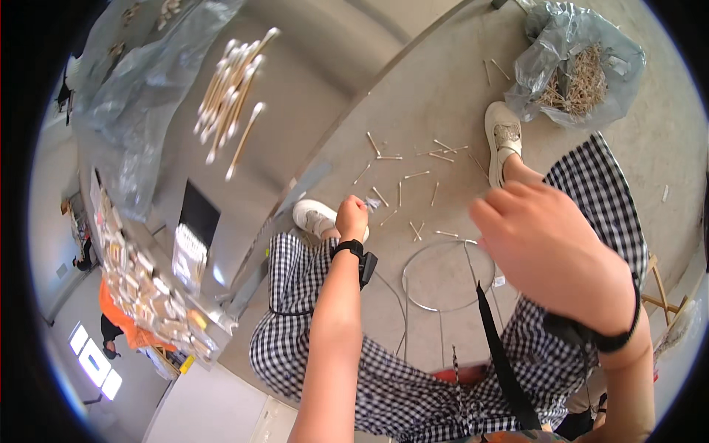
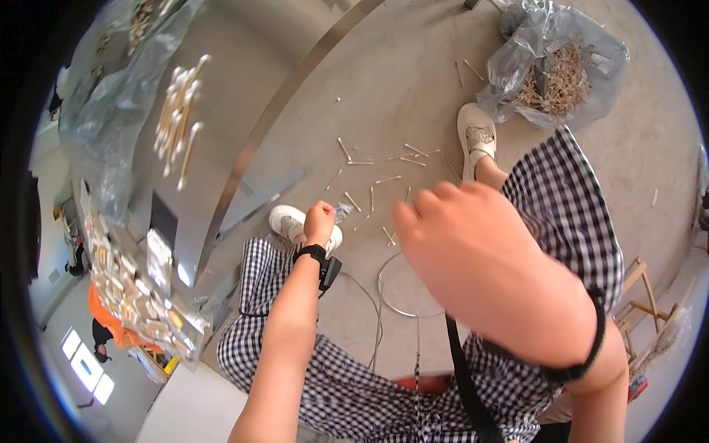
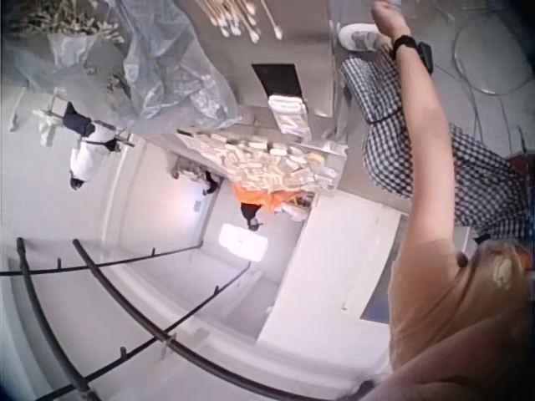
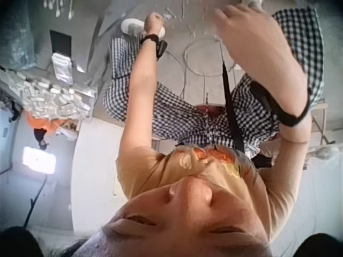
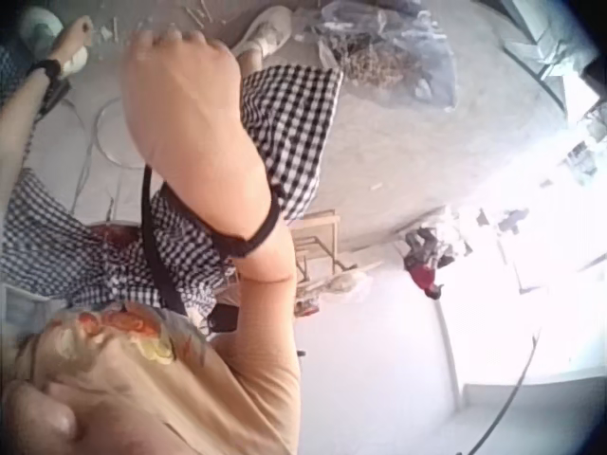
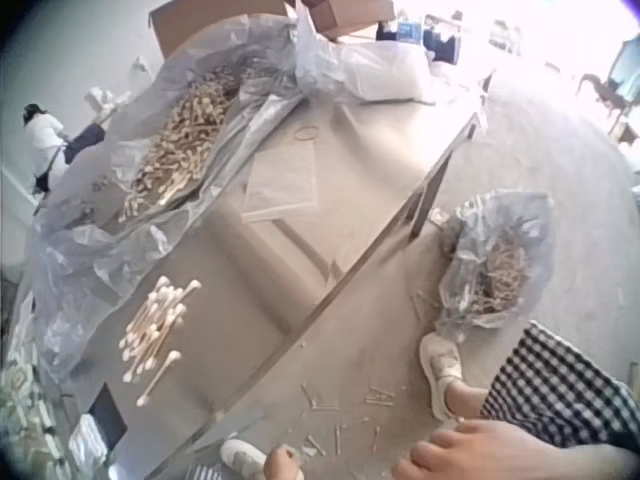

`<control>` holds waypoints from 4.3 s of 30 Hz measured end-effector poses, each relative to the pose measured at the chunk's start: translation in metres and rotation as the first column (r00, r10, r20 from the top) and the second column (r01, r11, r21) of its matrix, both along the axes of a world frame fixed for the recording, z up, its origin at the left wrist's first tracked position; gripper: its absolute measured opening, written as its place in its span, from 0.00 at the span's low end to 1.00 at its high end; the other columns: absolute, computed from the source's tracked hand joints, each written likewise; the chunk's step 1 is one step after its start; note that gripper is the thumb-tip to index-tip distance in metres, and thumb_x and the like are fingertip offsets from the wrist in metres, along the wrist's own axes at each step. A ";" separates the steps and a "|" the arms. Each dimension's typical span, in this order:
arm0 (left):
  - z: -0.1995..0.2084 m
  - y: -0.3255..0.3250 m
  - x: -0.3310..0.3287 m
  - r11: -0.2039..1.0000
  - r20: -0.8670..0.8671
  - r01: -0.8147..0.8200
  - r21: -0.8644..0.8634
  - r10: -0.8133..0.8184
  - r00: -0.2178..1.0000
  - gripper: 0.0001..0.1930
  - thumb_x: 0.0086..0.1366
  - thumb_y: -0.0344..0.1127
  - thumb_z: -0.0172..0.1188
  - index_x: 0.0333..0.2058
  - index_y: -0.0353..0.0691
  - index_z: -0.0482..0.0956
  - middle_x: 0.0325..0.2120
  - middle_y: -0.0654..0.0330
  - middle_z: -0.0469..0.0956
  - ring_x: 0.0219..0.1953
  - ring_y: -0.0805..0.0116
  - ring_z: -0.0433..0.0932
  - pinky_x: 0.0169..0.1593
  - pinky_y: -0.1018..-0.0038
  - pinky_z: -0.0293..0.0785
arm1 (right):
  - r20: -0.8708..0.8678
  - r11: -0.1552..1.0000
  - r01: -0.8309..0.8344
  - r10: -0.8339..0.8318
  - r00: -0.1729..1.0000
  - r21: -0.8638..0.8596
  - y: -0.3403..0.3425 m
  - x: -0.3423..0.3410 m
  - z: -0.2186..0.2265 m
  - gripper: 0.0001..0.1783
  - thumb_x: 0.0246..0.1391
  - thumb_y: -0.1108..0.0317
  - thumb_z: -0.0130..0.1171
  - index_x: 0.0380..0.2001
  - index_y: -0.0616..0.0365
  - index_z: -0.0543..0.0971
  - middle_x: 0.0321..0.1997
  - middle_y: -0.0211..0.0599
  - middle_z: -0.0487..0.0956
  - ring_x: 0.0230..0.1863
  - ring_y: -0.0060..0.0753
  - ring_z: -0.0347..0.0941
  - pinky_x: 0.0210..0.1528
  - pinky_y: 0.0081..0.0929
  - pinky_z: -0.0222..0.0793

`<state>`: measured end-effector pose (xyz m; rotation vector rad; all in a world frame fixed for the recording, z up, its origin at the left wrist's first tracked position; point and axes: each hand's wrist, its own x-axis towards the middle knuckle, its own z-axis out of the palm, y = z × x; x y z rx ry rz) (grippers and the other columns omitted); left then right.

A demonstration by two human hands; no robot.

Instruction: The recorder aligns cotton swabs on a metal surface and packs them into small plastic bags.

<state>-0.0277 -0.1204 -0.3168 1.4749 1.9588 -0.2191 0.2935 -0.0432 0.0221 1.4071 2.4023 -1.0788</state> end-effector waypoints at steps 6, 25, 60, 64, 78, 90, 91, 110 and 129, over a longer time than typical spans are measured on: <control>-0.047 0.030 0.010 0.995 0.003 0.005 0.097 -0.005 1.000 0.04 0.57 0.30 0.63 0.30 0.40 0.77 0.31 0.56 0.79 0.37 0.56 0.78 0.41 0.63 0.73 | 0.082 0.992 0.046 -0.037 0.996 -0.118 0.015 0.004 0.007 0.14 0.39 0.70 0.65 0.29 0.59 0.72 0.28 0.32 0.72 0.35 0.35 0.72 0.40 0.32 0.69; -0.070 0.050 0.014 0.979 -0.027 0.069 0.191 -0.065 0.998 0.06 0.57 0.30 0.63 0.30 0.41 0.74 0.33 0.56 0.76 0.40 0.53 0.75 0.41 0.60 0.73 | 0.173 0.981 0.085 -0.055 0.983 -0.172 0.029 -0.025 0.004 0.23 0.40 0.68 0.68 0.43 0.61 0.76 0.40 0.35 0.77 0.47 0.36 0.75 0.49 0.34 0.70; 0.128 0.046 0.114 0.796 0.753 -0.366 -0.482 0.590 0.292 0.10 0.67 0.30 0.55 0.45 0.32 0.76 0.33 0.60 0.80 0.32 0.77 0.77 0.35 0.82 0.70 | 0.027 0.985 0.173 -0.173 0.985 0.001 0.024 -0.005 -0.028 0.13 0.46 0.72 0.60 0.36 0.64 0.75 0.28 0.39 0.76 0.36 0.42 0.76 0.40 0.38 0.70; 0.274 0.056 0.120 0.803 0.797 -0.321 -0.502 0.574 0.188 0.13 0.67 0.28 0.55 0.48 0.30 0.75 0.35 0.60 0.79 0.36 0.76 0.75 0.41 0.80 0.69 | -0.196 0.939 0.343 -0.341 0.919 -0.024 0.025 -0.008 -0.033 0.09 0.53 0.75 0.55 0.38 0.63 0.76 0.33 0.41 0.80 0.36 0.43 0.78 0.39 0.37 0.72; 0.375 0.098 0.103 0.852 0.432 -0.096 0.515 -0.162 0.887 0.08 0.67 0.27 0.54 0.41 0.34 0.79 0.32 0.60 0.78 0.34 0.71 0.77 0.37 0.76 0.73 | -0.526 0.772 0.512 -0.634 0.567 -0.378 0.043 -0.016 0.002 0.10 0.54 0.68 0.54 0.31 0.64 0.79 0.27 0.46 0.80 0.29 0.44 0.77 0.33 0.34 0.71; 0.411 0.295 0.048 0.327 -0.411 0.474 0.817 -0.247 0.878 0.19 0.59 0.28 0.61 0.50 0.37 0.75 0.44 0.52 0.77 0.43 0.59 0.77 0.47 0.67 0.73 | -0.445 0.833 0.467 -0.312 0.839 0.297 0.034 -0.008 0.004 0.03 0.42 0.77 0.54 0.24 0.62 0.73 0.28 0.44 0.78 0.30 0.49 0.77 0.30 0.40 0.73; 0.413 0.299 0.052 0.296 -0.504 0.542 0.787 -0.198 0.840 0.23 0.59 0.28 0.61 0.54 0.37 0.72 0.47 0.50 0.75 0.47 0.58 0.76 0.49 0.65 0.71 | -0.454 0.823 0.469 -0.302 0.838 0.319 0.035 -0.006 0.003 0.03 0.41 0.77 0.55 0.24 0.62 0.73 0.28 0.44 0.78 0.30 0.49 0.77 0.30 0.40 0.73; 0.105 0.040 0.070 0.920 0.230 0.328 -0.213 -0.279 0.932 0.10 0.57 0.29 0.60 0.39 0.36 0.79 0.35 0.52 0.82 0.38 0.57 0.81 0.44 0.67 0.75 | -0.481 0.475 0.878 -0.755 0.445 0.066 -0.026 0.243 0.008 0.12 0.63 0.61 0.51 0.37 0.55 0.80 0.31 0.27 0.79 0.32 0.22 0.73 0.36 0.20 0.67; -0.039 0.082 0.196 0.790 0.159 0.584 0.187 -0.611 0.775 0.06 0.54 0.31 0.66 0.30 0.40 0.78 0.32 0.59 0.76 0.39 0.58 0.76 0.41 0.63 0.73 | -0.158 0.477 0.631 -0.855 0.493 -0.612 -0.145 0.063 -0.366 0.10 0.56 0.68 0.54 0.39 0.59 0.79 0.32 0.40 0.81 0.36 0.35 0.78 0.41 0.31 0.72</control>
